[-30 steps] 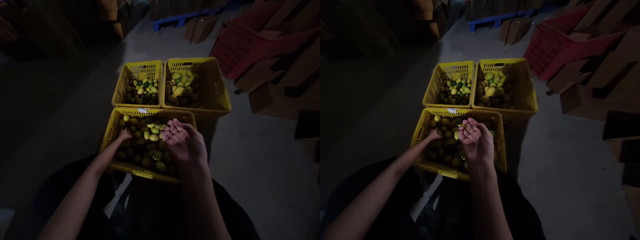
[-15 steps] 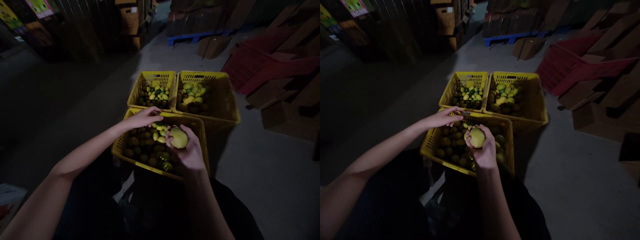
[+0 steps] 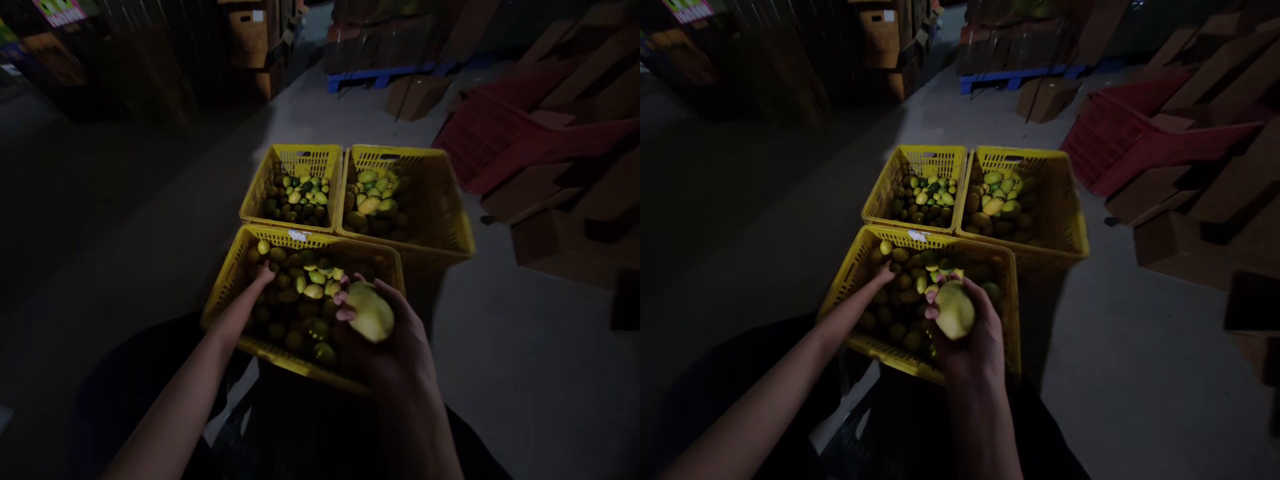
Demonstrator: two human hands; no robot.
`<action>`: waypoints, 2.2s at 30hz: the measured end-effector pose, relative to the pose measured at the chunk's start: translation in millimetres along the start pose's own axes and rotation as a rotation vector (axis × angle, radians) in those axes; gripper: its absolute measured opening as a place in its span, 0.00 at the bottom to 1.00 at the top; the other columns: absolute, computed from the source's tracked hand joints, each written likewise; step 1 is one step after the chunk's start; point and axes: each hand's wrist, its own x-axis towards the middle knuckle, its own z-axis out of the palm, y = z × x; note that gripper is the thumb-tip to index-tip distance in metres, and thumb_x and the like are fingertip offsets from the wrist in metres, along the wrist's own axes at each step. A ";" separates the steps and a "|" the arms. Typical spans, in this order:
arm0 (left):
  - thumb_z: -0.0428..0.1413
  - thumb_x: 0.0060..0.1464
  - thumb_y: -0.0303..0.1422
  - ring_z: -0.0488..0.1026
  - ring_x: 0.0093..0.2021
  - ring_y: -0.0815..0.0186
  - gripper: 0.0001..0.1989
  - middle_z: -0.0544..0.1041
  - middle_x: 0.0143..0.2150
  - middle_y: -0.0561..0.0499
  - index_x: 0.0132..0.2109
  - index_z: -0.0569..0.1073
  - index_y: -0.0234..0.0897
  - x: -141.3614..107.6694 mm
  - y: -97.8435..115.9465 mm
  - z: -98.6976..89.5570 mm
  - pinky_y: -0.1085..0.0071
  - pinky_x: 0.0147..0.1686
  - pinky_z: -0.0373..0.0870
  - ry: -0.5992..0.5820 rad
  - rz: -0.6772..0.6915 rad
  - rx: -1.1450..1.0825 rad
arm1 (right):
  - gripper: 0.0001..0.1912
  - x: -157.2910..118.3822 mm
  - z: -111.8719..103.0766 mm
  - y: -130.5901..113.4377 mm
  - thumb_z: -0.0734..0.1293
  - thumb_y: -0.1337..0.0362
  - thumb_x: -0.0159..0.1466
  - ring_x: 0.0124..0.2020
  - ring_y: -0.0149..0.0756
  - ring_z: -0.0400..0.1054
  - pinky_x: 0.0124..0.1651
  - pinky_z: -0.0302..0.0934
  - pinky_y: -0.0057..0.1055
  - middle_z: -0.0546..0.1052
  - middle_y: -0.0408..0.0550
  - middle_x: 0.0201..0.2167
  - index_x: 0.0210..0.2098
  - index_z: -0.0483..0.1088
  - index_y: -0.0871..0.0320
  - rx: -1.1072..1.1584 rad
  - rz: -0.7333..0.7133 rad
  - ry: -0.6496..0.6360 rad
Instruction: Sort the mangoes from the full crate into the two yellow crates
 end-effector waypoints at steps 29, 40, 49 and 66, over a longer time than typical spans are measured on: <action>0.64 0.46 0.33 0.72 0.48 0.62 0.25 0.70 0.51 0.46 0.52 0.67 0.41 -185.1 32.7 -121.4 0.65 0.47 0.71 0.221 1.115 -0.908 | 0.14 -3.1 -0.5 28.0 0.71 0.64 0.46 0.22 0.33 0.69 0.15 0.56 0.24 0.78 0.44 0.35 0.32 0.67 0.53 -0.406 -0.520 -0.250; 0.60 0.51 0.30 0.72 0.48 0.61 0.18 0.72 0.49 0.44 0.51 0.71 0.40 -192.9 24.1 -115.2 0.63 0.45 0.73 0.387 1.302 -0.724 | 0.13 -6.3 -13.2 32.9 0.71 0.67 0.45 0.24 0.31 0.70 0.18 0.60 0.25 0.73 0.45 0.44 0.32 0.73 0.54 -0.630 -0.713 -0.489; 0.62 0.50 0.34 0.70 0.52 0.58 0.21 0.72 0.51 0.44 0.52 0.73 0.42 -193.3 14.1 -129.5 0.59 0.47 0.73 0.342 1.235 -0.734 | 0.13 9.5 -6.2 39.0 0.70 0.66 0.46 0.22 0.30 0.68 0.16 0.58 0.25 0.73 0.45 0.42 0.33 0.73 0.54 -0.638 -0.684 -0.576; 0.55 0.49 0.55 0.60 0.19 0.74 0.25 0.63 0.22 0.58 0.40 0.64 0.38 -191.5 28.0 -122.8 0.76 0.22 0.59 -0.442 0.529 -1.252 | 0.13 24.5 15.3 57.1 0.70 0.59 0.51 0.23 0.31 0.68 0.21 0.58 0.24 0.73 0.41 0.26 0.35 0.71 0.55 -0.529 -0.378 -0.260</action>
